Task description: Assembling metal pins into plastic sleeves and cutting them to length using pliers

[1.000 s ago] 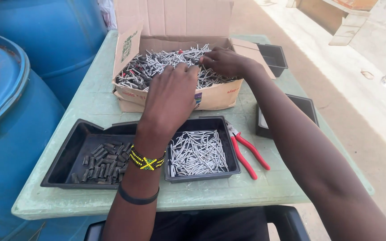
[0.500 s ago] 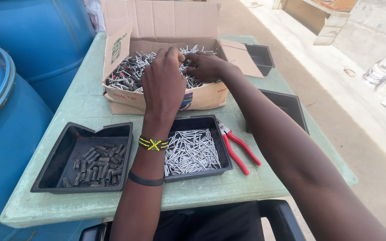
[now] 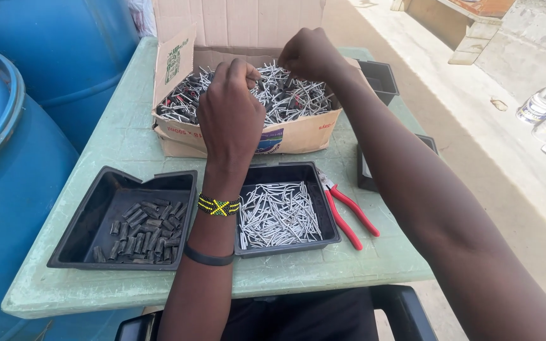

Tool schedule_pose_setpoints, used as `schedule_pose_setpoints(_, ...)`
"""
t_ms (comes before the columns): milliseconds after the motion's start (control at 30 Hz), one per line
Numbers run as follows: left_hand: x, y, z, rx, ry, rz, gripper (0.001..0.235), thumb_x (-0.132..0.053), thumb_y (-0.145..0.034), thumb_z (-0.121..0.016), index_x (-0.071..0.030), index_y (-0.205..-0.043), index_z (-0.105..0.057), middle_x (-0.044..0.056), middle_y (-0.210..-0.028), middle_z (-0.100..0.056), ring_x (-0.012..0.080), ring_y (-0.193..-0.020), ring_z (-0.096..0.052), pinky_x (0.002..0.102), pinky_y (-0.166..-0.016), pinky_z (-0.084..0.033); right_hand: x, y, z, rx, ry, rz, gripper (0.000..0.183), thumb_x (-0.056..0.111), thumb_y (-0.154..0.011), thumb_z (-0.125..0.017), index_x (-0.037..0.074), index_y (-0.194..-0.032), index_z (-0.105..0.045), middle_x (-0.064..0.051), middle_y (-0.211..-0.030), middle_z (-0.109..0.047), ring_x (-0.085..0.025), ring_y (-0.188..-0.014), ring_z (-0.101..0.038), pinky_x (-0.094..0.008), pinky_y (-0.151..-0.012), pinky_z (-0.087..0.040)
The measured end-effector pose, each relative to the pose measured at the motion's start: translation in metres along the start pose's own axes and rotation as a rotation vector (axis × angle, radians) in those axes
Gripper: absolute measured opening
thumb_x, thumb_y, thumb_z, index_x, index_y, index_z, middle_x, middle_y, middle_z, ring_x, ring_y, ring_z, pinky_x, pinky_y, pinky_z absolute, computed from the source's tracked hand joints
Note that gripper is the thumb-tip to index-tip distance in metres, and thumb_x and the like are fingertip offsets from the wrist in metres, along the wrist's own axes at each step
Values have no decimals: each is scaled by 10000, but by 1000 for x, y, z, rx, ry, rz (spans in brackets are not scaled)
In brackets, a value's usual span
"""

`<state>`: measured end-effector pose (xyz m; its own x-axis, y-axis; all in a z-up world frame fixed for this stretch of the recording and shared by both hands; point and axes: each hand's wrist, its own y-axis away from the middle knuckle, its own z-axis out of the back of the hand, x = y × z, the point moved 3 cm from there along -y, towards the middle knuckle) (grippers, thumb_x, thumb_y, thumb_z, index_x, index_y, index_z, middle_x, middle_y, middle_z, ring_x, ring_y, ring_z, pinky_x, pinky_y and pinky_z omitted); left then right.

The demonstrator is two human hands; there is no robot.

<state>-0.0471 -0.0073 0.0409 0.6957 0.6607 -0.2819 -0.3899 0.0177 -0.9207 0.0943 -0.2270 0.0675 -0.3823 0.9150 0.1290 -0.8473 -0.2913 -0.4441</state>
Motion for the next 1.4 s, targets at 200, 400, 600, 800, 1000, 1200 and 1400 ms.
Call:
schedule_pose_setpoints(200,7,7,-9,-24,-51,-19,219,75,-806,-599,-134,-871,-613,48,-860,-658,359,-622,-640,477,-479,-473,42,19,-20,392,71,-154,545,48,-917,-481,343,-1304,-726,-72,-1037,-726,-258,-1190,-570,-416,-893,-634)
schedule_pose_setpoints(400,9,8,-16,34,-91,-39,154,15,-851,-625,-119,-789,-580,53,-783,-627,371,-553,-598,479,-426,-444,25,25,-19,85,148,-4,189,149,-740,-556,283,-610,-581,48,-526,-433,-150,-633,-398,-355,-622,-377)
schedule_pose_setpoints(600,13,1,-21,115,-21,-28,131,2,-937,-651,-74,-832,-630,95,-801,-679,269,-646,-664,414,-515,-552,39,44,13,-294,-383,139,305,-90,-887,-585,64,-1004,-821,-9,-733,-734,-73,-521,-673,-210,-503,-575)
schedule_pose_setpoints(800,9,4,-41,154,121,-140,437,-3,-979,-681,17,-1374,-496,224,-1211,-613,331,-1038,-699,407,-873,-617,65,86,24,-450,-768,82,177,21,-981,-667,-24,-1132,-747,-93,-836,-772,-114,-691,-738,-217,-709,-688)
schedule_pose_setpoints(1000,-3,16,-18,152,272,-375,365,-16,-1048,-614,-7,-1404,-535,184,-1258,-594,346,-1168,-587,456,-1028,-504,81,117,-16,-441,-1023,173,222,98,-1012,-692,-3,-1209,-702,-100,-1094,-765,-129,-974,-706,-293,-851,-673)
schedule_pose_setpoints(1200,5,22,-29,118,230,-397,415,118,-1015,-558,40,-1421,-537,205,-1368,-638,379,-1166,-607,497,-1081,-508,76,120,-34,-433,-1305,174,373,107,-974,-749,-24,-1310,-651,-160,-1118,-767,-147,-887,-746,-272,-872,-675)
schedule_pose_setpoints(1400,10,21,-28,30,273,-376,431,196,-919,-580,29,-1313,-636,174,-1239,-712,356,-1089,-667,481,-1014,-556,86,123,-31,-489,-1308,193,311,85,-973,-747,-39,-1246,-665,-192,-1044,-760,-208,-886,-758,-318,-893,-682)
